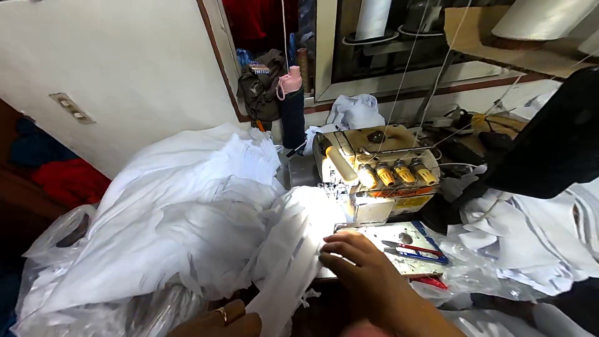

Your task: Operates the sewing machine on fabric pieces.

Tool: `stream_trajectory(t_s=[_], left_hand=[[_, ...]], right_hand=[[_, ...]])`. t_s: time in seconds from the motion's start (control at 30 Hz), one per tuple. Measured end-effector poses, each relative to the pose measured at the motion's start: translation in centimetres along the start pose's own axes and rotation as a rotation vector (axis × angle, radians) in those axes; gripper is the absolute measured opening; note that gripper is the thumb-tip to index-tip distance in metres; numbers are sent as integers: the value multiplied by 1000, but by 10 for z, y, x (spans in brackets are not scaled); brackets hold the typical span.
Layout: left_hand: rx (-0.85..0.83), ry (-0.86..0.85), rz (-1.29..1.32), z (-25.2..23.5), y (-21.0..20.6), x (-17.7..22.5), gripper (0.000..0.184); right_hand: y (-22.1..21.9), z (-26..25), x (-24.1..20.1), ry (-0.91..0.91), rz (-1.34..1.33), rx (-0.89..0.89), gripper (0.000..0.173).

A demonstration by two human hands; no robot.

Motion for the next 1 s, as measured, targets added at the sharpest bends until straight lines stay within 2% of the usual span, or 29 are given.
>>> stream_trajectory(t_s=[0.13, 0.33, 0.57, 0.73, 0.87, 0.93, 1.0], left_hand=[[64, -41, 61, 9, -10, -4, 15], [190, -108, 22, 17, -18, -12, 15], [281, -162, 181, 23, -17, -24, 24], [263, -206, 291, 20, -7, -25, 30], [213, -213, 377, 12, 11, -30, 25], [245, -185, 293, 8, 22, -38, 24], [333, -150, 98, -3, 28, -49, 25]], right_hand=[[-3, -3, -2, -54, -86, 49, 13], [-16, -12, -3, -48, -194, -45, 16], [-15, -18, -32, 112, -282, -179, 22], [-7, -19, -51, 150, -335, -182, 19], [4, -15, -47, 89, -396, -170, 17], [15, -8, -43, -14, -386, -142, 17], [24, 8, -39, -184, -388, -139, 17]])
Point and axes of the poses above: each hand's wrist, its own z-axis away from the middle knuckle, its own y-axis out of the back of the hand, x = y × z, the point moved 5 cm from there along -z, towards the middle knuckle, and after that the axes turned 13 degrees about -y, right-handed, at the moved point
